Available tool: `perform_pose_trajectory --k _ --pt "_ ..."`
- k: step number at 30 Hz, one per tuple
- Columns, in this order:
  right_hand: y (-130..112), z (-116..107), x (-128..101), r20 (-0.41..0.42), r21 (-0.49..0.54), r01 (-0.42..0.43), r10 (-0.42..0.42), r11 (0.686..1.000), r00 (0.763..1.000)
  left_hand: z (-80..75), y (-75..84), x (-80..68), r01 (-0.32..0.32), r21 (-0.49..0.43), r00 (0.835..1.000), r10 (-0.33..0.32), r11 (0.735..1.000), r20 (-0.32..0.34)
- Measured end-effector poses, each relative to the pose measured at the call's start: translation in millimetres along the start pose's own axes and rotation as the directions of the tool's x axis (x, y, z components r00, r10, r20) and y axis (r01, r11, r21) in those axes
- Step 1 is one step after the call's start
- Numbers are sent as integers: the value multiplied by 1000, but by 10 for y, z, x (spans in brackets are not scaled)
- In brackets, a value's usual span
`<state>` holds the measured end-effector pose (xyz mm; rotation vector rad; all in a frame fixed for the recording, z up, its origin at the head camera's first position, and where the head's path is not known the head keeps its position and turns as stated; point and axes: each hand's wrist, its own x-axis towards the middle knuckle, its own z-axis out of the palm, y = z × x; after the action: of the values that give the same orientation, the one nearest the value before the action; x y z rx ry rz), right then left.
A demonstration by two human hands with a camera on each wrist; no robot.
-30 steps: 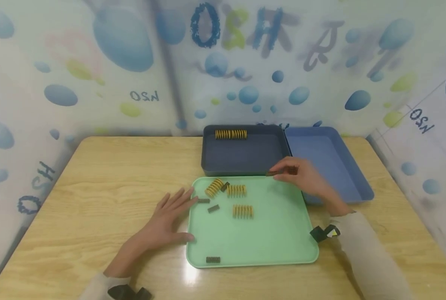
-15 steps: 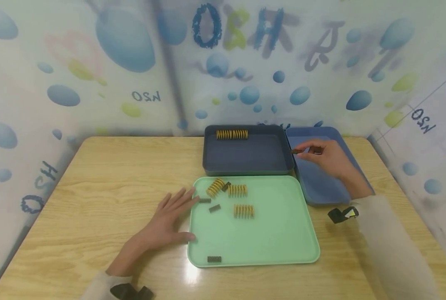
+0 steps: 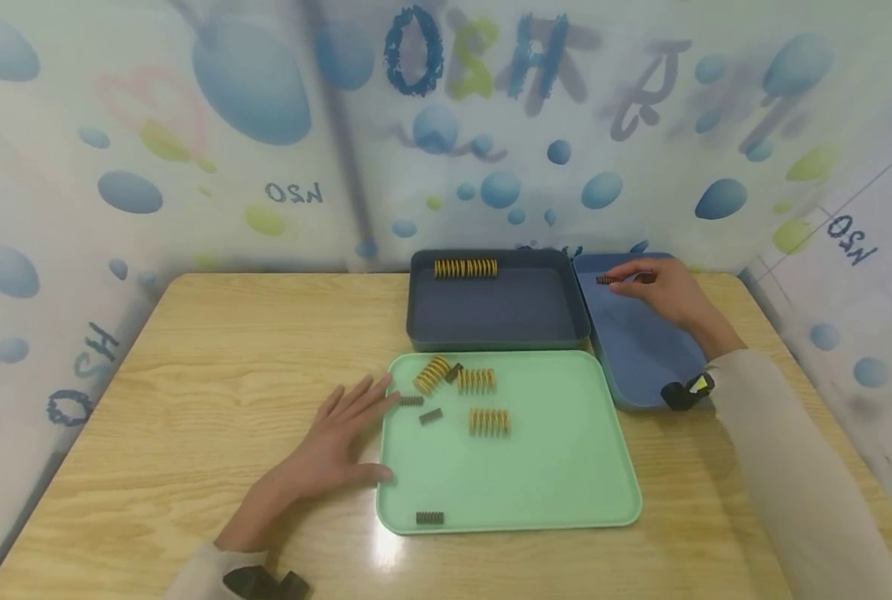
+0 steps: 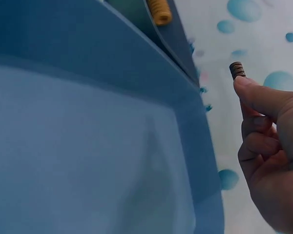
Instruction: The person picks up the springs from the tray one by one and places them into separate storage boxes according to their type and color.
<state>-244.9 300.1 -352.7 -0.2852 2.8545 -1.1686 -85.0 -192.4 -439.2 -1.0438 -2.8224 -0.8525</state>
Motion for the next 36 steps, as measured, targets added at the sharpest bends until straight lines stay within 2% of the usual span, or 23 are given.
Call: perform_pose_trajectory --k 15,23,27,36 --pt "348 87 301 0 -24 -99 99 995 995 10 6 -5 8 -6 1000 -8 1000 4" --pt "402 227 387 38 -3 -138 138 990 990 2 -6 -10 17 -11 1000 -17 1000 7" --pt "427 286 396 56 -24 -141 142 990 988 10 -9 -17 16 -14 1000 -16 1000 5" --pt "445 322 412 40 -56 -150 152 987 988 1 -14 -6 5 -8 1000 -5 1000 -8"
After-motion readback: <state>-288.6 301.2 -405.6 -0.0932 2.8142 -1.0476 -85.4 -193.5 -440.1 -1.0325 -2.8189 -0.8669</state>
